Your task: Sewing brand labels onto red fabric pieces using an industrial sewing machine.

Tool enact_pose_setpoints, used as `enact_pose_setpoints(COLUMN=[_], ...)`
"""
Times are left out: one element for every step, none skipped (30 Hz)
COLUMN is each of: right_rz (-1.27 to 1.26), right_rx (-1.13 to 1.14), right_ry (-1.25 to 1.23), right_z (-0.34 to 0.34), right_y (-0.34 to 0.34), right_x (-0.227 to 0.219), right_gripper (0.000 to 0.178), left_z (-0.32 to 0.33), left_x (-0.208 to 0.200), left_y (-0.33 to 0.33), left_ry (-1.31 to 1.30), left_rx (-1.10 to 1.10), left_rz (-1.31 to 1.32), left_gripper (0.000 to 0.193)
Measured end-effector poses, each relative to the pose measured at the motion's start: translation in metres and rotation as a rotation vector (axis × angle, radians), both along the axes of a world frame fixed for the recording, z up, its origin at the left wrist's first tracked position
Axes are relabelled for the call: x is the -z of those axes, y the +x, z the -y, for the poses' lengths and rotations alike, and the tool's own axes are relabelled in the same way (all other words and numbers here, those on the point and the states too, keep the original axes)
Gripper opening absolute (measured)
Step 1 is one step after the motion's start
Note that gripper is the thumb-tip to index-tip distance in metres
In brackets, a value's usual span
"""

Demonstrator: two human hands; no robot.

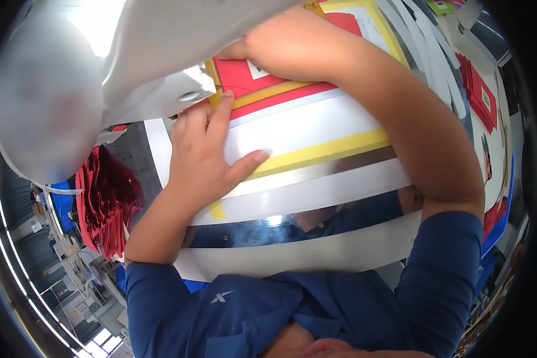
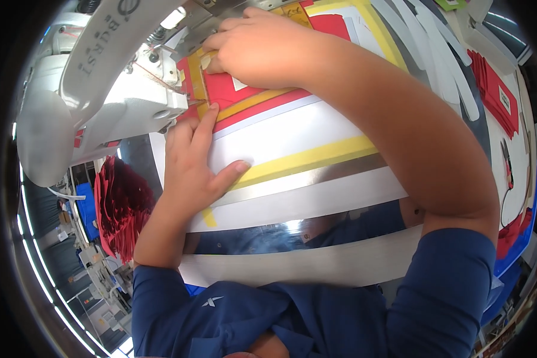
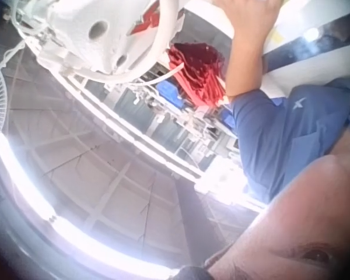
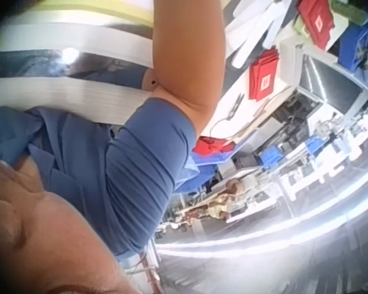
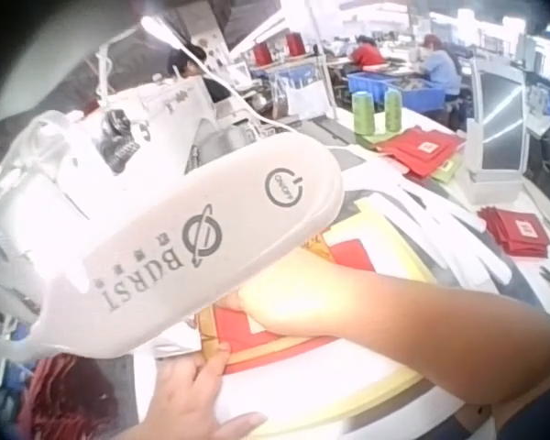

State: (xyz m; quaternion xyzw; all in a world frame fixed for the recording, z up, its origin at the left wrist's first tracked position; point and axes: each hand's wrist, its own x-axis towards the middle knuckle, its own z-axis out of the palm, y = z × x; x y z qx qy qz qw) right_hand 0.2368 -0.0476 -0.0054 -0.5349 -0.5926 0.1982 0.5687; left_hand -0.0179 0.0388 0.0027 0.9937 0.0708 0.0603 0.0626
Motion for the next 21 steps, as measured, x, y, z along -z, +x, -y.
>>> enact_pose_setpoints(right_rz=[0.005, 0.494, 0.982, 0.985, 0.976, 0.965, 0.964, 0.948, 0.932, 0.93, 0.917, 0.903, 0.902, 0.915, 0.93, 0.932, 0.921, 0.908, 0.909, 0.889, 0.87], right_rx=[-0.006, 0.043, 0.091, 0.083, 0.063, 0.046, 0.045, 0.033, 0.021, 0.021, 0.018, 0.014, 0.012, 0.026, 0.04, 0.036, 0.064, 0.085, 0.071, 0.033, -0.005], right_ry=[0.002, -0.047, -0.095, -0.092, -0.114, -0.14, -0.142, -0.149, -0.157, -0.159, -0.219, -0.278, -0.278, -0.263, -0.244, -0.238, -0.112, 0.019, 0.033, -0.093, -0.22], right_z=[0.0, 0.002, 0.003, 0.004, 0.005, 0.006, 0.005, 0.004, 0.002, 0.002, 0.004, 0.005, 0.005, 0.005, 0.004, 0.002, -0.001, -0.004, -0.003, -0.001, 0.003], right_y=[0.002, 0.005, 0.005, 0.007, 0.009, 0.009, 0.009, 0.009, 0.008, 0.006, 0.004, 0.003, 0.002, 0.002, 0.002, 0.004, 0.009, 0.008, 0.006, 0.004, 0.001], right_x=[0.005, 0.015, 0.016, 0.016, 0.015, 0.014, 0.014, 0.014, 0.012, 0.008, 0.004, 0.0, 0.001, 0.002, 0.002, 0.008, 0.019, 0.018, 0.018, 0.017, 0.013], right_gripper=[0.028, 0.034, 0.041, 0.041, 0.039, 0.038, 0.038, 0.038, 0.037, 0.037, 0.037, 0.037, 0.037, 0.037, 0.037, 0.037, 0.037, 0.038, 0.038, 0.037, 0.037], left_z=[0.001, 0.001, 0.001, 0.001, 0.002, 0.001, 0.001, 0.001, 0.001, 0.0, 0.0, 0.001, 0.001, 0.002, 0.002, 0.003, 0.004, 0.004, 0.003, 0.003, 0.002], left_x=[0.001, 0.001, 0.001, 0.001, 0.001, 0.001, 0.001, 0.002, 0.002, 0.003, 0.003, 0.003, 0.002, 0.001, 0.001, 0.003, 0.003, 0.004, 0.004, 0.004, 0.007], left_y=[0.0, 0.001, 0.001, 0.001, 0.0, 0.0, 0.0, 0.001, 0.001, 0.001, 0.001, 0.0, -0.001, -0.002, -0.002, -0.001, 0.001, 0.002, 0.004, 0.006, 0.007], left_ry=[0.001, 0.001, 0.001, 0.005, 0.008, 0.006, 0.014, 0.021, 0.019, 0.021, 0.023, 0.021, 0.01, 0.0, 0.003, -0.035, -0.072, -0.065, -0.042, -0.019, -0.059], left_rx=[0.005, 0.01, 0.001, 0.006, 0.011, 0.01, 0.013, 0.017, 0.018, 0.019, 0.02, 0.019, 0.001, -0.018, -0.022, -0.021, -0.02, -0.036, -0.021, -0.007, -0.032], left_rz=[0.001, 0.001, 0.004, 0.006, 0.008, 0.008, 0.012, 0.015, 0.014, 0.02, 0.026, 0.025, 0.014, 0.003, 0.004, 0.054, 0.105, 0.107, 0.088, 0.068, 0.048], left_gripper=[0.096, 0.095, 0.095, 0.095, 0.095, 0.095, 0.096, 0.096, 0.096, 0.096, 0.096, 0.096, 0.094, 0.092, 0.092, 0.091, 0.089, 0.089, 0.089, 0.088, 0.09])
